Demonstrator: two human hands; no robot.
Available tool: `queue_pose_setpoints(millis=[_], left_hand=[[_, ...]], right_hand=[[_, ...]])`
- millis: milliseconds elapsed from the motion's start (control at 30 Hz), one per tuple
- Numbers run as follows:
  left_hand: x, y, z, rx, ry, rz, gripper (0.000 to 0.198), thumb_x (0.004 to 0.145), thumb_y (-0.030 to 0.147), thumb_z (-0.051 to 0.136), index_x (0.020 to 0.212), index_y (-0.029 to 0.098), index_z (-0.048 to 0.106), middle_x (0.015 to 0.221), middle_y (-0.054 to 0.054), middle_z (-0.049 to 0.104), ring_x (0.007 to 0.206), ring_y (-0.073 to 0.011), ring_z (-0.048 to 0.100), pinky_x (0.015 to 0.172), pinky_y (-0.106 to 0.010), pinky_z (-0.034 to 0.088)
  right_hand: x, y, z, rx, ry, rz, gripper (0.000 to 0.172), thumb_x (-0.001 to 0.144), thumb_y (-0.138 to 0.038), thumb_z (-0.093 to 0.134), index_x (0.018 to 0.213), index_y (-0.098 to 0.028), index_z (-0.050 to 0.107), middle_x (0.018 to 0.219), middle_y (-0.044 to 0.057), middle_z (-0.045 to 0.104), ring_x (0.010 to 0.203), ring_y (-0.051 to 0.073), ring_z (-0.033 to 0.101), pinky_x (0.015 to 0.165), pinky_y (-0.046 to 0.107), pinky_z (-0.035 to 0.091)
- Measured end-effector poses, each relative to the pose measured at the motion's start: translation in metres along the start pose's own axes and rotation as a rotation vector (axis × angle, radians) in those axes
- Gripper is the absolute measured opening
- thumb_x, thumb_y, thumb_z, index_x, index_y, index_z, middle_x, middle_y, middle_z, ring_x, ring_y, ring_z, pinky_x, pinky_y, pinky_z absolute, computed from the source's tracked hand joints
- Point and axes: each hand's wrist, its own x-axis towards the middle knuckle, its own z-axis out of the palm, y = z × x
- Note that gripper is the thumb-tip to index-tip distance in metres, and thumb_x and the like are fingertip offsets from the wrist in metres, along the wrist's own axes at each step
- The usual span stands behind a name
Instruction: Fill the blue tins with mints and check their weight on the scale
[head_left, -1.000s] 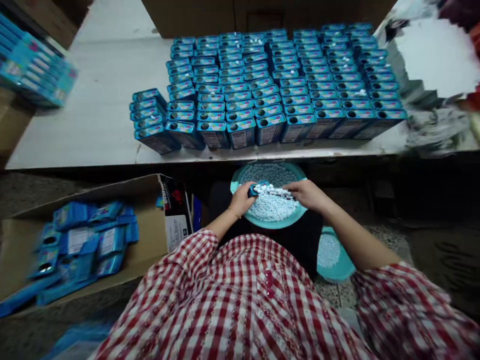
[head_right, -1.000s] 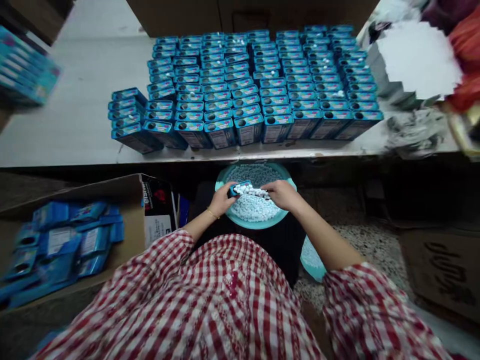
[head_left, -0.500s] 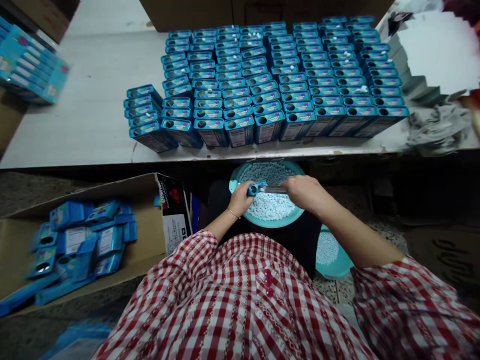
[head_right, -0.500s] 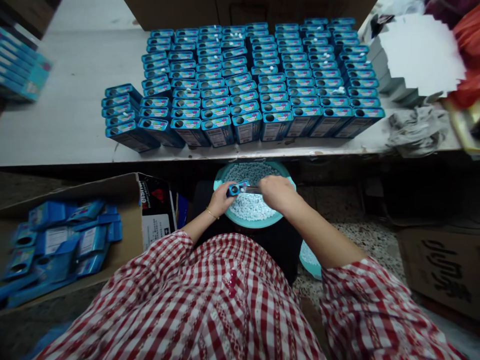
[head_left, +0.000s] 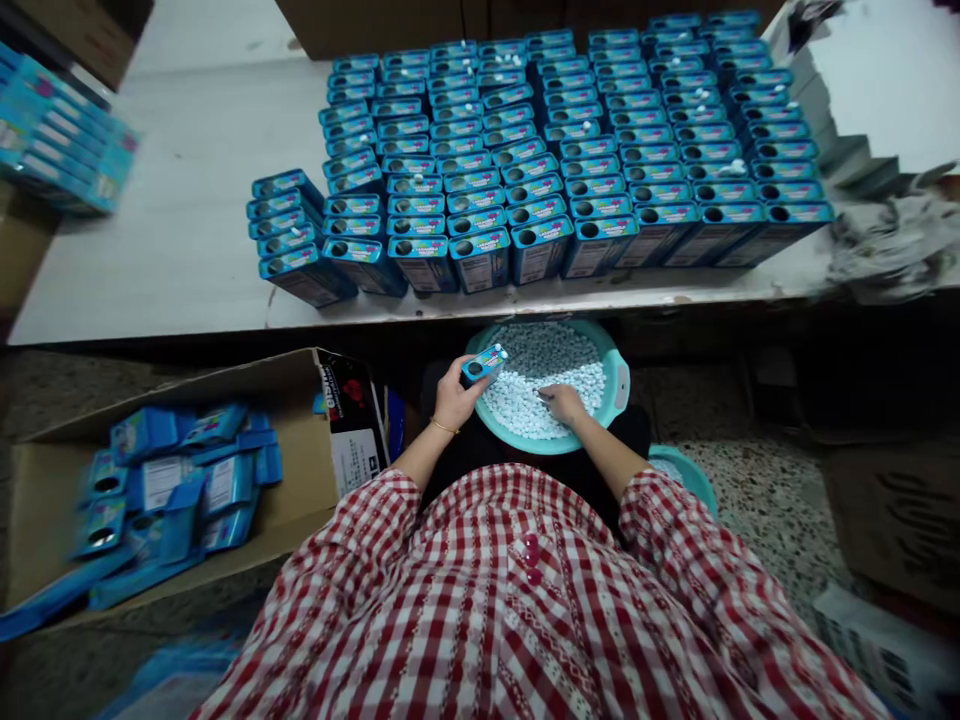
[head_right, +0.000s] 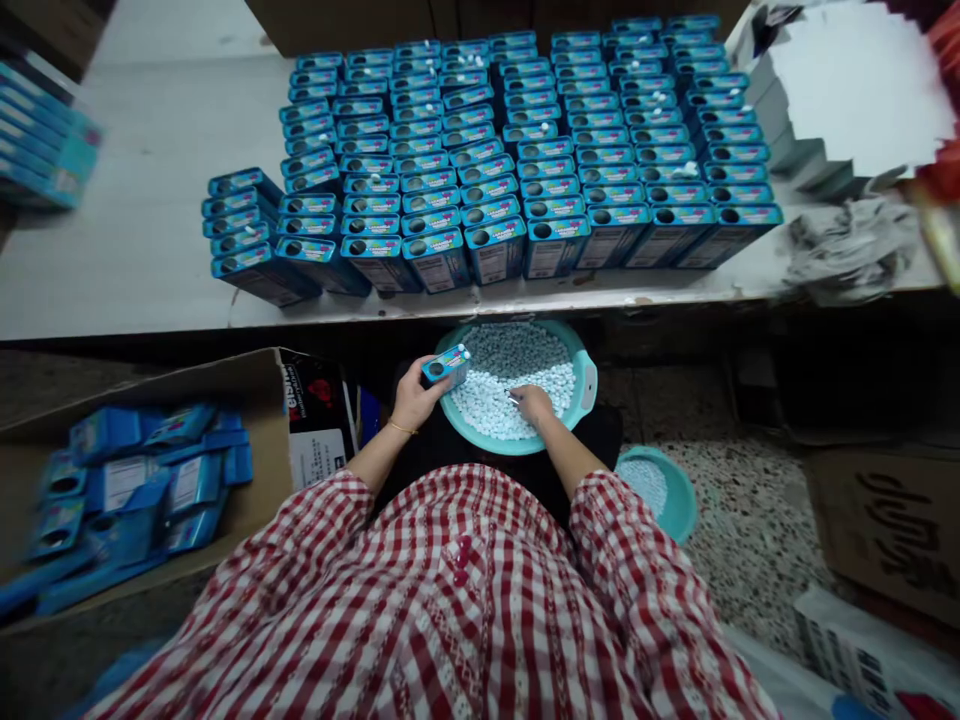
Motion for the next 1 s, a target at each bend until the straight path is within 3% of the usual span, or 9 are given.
queue_pose_setpoints(millis=[167, 400, 567, 733, 867, 1000], left_hand=[[0.003, -0.001, 0.002, -0.015, -0.001, 0.014, 0.037, 0.068, 0.028, 0.065, 0.102, 0.017, 0.056, 0.090, -0.003, 0.065, 0.081, -0.0163, 0.060, 0.078, -0.030, 0.046], [0.000, 0.002, -0.001, 0.044, -0.131, 0.164, 0.036, 0.070, 0.027, 0.063, 0.104, 0.018, 0.055, 0.101, -0.005, 0.064, 0.091, -0.0180, 0.059, 0.083, -0.031, 0.045], [0.009, 0.011, -0.007, 0.293, -0.134, 0.291, 0.037, 0.070, 0.019, 0.058, 0.107, 0.018, 0.056, 0.108, -0.008, 0.063, 0.098, -0.0222, 0.055, 0.089, -0.036, 0.043], [0.014, 0.012, 0.000, 0.343, -0.166, 0.250, 0.040, 0.069, 0.015, 0.056, 0.108, 0.020, 0.056, 0.109, -0.007, 0.062, 0.097, -0.0225, 0.056, 0.088, -0.036, 0.043], [0.010, 0.011, 0.016, 0.295, -0.190, 0.222, 0.040, 0.068, 0.014, 0.056, 0.108, 0.017, 0.056, 0.110, -0.008, 0.062, 0.100, -0.0228, 0.056, 0.090, -0.036, 0.043], [0.005, 0.014, 0.031, 0.267, -0.235, 0.251, 0.042, 0.068, 0.011, 0.055, 0.109, 0.017, 0.055, 0.111, -0.008, 0.062, 0.103, -0.0226, 0.055, 0.091, -0.036, 0.042]], right_hand=[[0.015, 0.010, 0.008, 0.208, -0.025, -0.031, 0.035, 0.073, -0.009, 0.053, 0.105, -0.013, 0.067, 0.107, 0.005, 0.068, 0.100, 0.017, 0.060, 0.088, 0.022, 0.042], [0.010, 0.008, 0.007, 0.464, -0.043, 0.002, 0.032, 0.069, -0.012, 0.057, 0.097, -0.015, 0.070, 0.088, 0.004, 0.072, 0.077, 0.015, 0.064, 0.075, 0.025, 0.050], [-0.011, 0.017, -0.015, 0.598, -0.072, 0.049, 0.030, 0.068, -0.011, 0.056, 0.094, -0.013, 0.071, 0.069, 0.002, 0.069, 0.058, 0.010, 0.059, 0.061, 0.022, 0.050], [-0.044, 0.023, -0.060, 0.675, -0.085, 0.056, 0.031, 0.070, -0.013, 0.057, 0.099, -0.012, 0.069, 0.065, 0.002, 0.066, 0.050, 0.008, 0.054, 0.052, 0.020, 0.046], [-0.069, 0.007, -0.108, 0.511, -0.065, -0.042, 0.034, 0.075, -0.014, 0.052, 0.105, -0.013, 0.067, 0.075, 0.004, 0.069, 0.054, 0.009, 0.055, 0.052, 0.020, 0.044], [-0.086, -0.033, -0.143, -0.047, 0.014, -0.205, 0.033, 0.079, -0.013, 0.045, 0.099, -0.023, 0.069, 0.085, 0.004, 0.070, 0.076, 0.014, 0.062, 0.066, 0.020, 0.043]])
